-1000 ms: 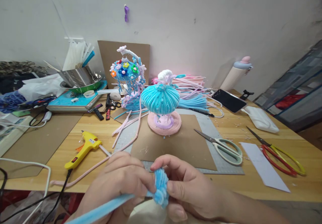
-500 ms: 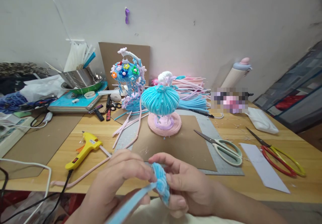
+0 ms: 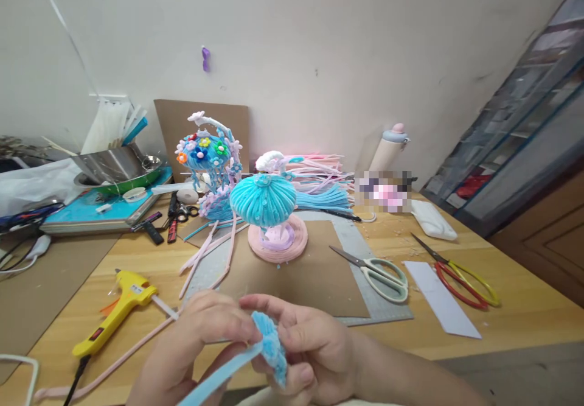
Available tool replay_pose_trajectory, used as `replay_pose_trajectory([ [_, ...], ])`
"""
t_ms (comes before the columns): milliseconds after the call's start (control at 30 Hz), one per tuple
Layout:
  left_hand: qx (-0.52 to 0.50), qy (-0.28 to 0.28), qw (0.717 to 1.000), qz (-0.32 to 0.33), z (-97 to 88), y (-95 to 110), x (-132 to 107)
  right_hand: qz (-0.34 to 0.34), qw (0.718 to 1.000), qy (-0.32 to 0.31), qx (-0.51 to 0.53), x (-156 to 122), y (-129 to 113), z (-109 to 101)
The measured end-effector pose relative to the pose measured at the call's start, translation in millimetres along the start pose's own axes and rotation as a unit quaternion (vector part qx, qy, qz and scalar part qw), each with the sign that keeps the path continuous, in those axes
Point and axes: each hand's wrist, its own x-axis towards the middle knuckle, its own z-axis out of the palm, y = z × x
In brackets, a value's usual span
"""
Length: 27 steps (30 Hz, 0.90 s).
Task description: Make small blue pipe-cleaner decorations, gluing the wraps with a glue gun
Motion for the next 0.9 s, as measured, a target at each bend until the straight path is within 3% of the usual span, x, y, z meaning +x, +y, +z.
replay_pose_trajectory([
  [233, -0.003, -0.026, 0.999, 0.036, 12.9, -13.1, 2.9, -0.013, 1.0, 0.004, 0.005, -10.0, -9.8, -7.8],
  [400, -0.019, 0.049, 0.999, 0.006, 31.7, -15.4, 10.7, -0.037, 0.998, 0.014, 0.056, -17.1, -26.8, 3.1],
  [500, -0.023, 0.141, 0.989, -0.028, 42.7, -20.4, 14.0, -0.072, 0.994, 0.02, 0.081, -14.5, -30.6, 4.8],
  [567, -0.032, 0.171, 0.984, -0.046, 49.1, -25.3, 14.1, -0.095, 0.99, 0.029, 0.096, -11.0, -28.7, 2.3],
  [733, -0.011, 0.114, 0.988, -0.107, 61.7, -30.2, 8.6, -0.133, 0.986, 0.055, 0.087, -2.4, -17.1, -5.8],
  [900, -0.009, 0.139, 0.982, -0.129, 70.5, -29.3, 4.2, -0.161, 0.982, 0.071, 0.065, 4.4, -8.8, -5.1],
])
